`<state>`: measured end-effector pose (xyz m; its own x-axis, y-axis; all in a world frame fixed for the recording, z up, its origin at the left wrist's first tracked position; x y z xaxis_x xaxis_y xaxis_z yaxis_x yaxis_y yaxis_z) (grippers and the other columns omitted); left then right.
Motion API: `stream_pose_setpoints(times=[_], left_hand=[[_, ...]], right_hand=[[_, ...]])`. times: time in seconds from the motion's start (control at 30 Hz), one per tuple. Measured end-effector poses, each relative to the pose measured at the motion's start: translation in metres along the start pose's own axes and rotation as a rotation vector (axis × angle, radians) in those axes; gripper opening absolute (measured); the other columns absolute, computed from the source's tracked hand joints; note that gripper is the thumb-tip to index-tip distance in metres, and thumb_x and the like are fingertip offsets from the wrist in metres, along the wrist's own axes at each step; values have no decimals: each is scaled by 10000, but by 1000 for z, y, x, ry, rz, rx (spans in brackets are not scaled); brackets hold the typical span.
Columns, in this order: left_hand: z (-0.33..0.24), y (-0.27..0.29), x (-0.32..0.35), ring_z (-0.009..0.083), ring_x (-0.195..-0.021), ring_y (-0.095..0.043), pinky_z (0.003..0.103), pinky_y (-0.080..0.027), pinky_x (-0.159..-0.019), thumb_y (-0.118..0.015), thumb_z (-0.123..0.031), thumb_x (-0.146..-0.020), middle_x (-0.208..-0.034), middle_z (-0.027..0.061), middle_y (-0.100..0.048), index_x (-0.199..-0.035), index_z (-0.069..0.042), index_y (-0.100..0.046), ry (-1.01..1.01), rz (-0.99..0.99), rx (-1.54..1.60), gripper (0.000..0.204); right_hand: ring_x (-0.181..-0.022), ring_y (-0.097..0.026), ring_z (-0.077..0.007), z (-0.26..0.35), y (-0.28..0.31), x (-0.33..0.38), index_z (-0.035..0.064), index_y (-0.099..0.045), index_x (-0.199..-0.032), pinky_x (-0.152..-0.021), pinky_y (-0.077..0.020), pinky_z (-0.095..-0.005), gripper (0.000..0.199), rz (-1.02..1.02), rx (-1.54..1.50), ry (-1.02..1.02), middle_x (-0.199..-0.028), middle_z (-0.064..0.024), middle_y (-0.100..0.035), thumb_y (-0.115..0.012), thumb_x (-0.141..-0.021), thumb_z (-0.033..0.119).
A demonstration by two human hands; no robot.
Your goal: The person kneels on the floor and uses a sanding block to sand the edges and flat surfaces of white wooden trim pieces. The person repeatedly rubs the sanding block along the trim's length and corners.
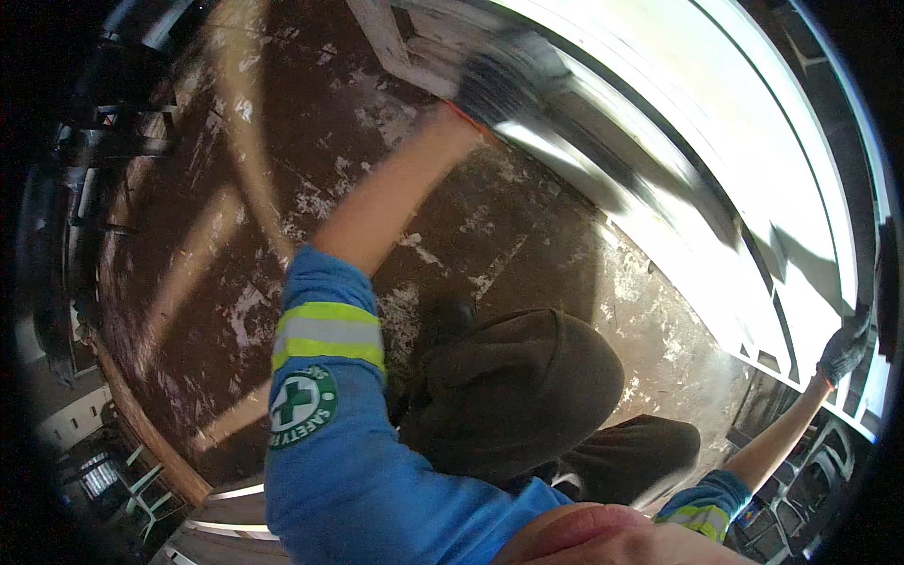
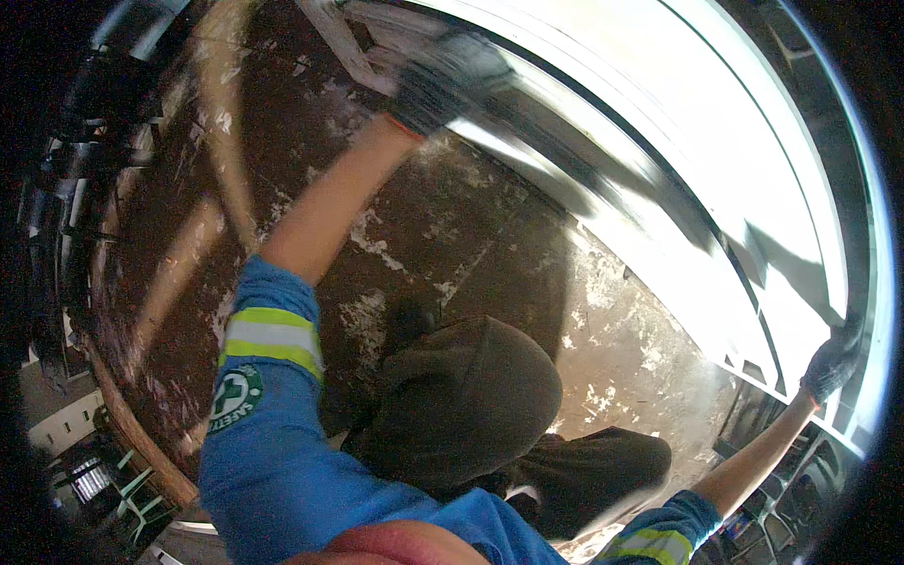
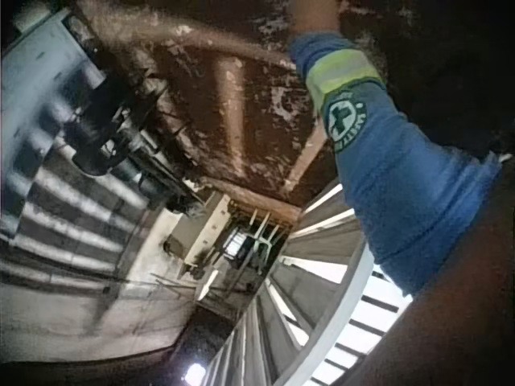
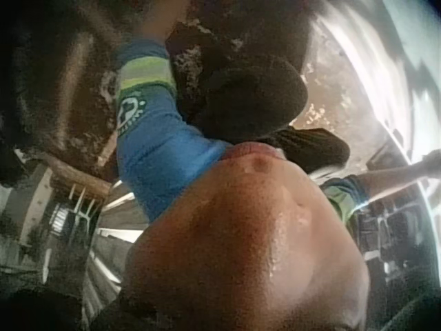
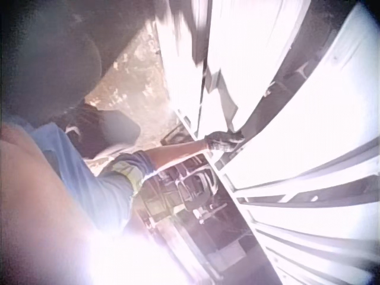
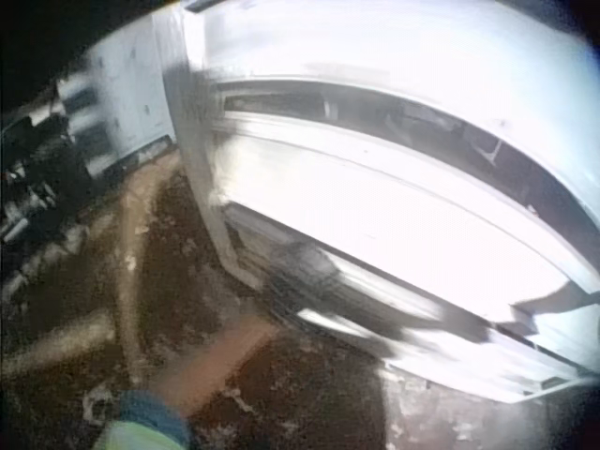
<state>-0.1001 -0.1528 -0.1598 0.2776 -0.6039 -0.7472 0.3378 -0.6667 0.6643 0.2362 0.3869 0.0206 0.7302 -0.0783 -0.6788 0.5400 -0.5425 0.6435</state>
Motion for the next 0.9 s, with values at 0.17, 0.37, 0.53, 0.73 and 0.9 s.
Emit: stream_pose_setpoints(times=[0.17, 0.37, 0.53, 0.73, 0.9], left_hand=[[112, 63, 6, 282, -841, -616, 390, -507, -751, -605, -388, -814, -885, 134, -652, -906, -101, -676, 419, 95, -46, 310], [-72, -32, -37, 250, -831, -621, 441, -512, -727, -630, -267, -729, -868, 96, -645, -862, -140, -668, 162, -14, -224, 187], [-98, -44, -41, 238, -931, -621, 420, -516, -836, -613, -367, -809, -979, 78, -646, -1007, -136, -640, 140, 213, -46, 306], [116, 37, 22, 273, -960, -596, 376, -481, -871, -601, -232, -836, -1028, 107, -630, -1123, -103, -642, 412, 264, -121, 318], [45, -9, 18, 263, -871, -605, 371, -496, -822, -630, -142, -813, -1020, 115, -636, -1091, -110, -672, 218, 234, -416, 283]], right_hand=[[-911, -654, -301, -35, -16, 12, 143, -519, -1266, -731, -523, -417, 354, 128, 55, -224, -973, -134, -680, -458, -919, 176], [-932, -649, -310, -56, -37, 19, 132, -583, -1177, -748, -499, -426, 339, 112, 180, -123, -1005, -129, -677, -407, -936, 294], [-1032, -611, -303, -9, -12, 11, 101, -569, -1235, -845, -484, -392, 366, 43, -164, -105, -1147, -135, -639, -389, -947, 239], [-967, -623, -318, 12, 4, 1, 86, -592, -1204, -832, -479, -404, 399, 8, -46, -170, -1065, -149, -655, -378, -951, 308], [-876, -649, -305, 35, 9, -11, 119, -582, -1211, -733, -511, -415, 369, -64, 25, -186, -974, -137, -677, -441, -923, 302]])
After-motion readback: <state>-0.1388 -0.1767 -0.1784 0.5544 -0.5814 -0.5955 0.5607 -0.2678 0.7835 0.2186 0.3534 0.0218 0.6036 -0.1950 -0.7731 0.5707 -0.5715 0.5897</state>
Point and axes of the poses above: each hand's wrist, its own x-axis away from the middle knuckle, its own y-axis out of the back of the hand, z = x × y, the point moved 6 cm from there along -x, towards the middle knuckle
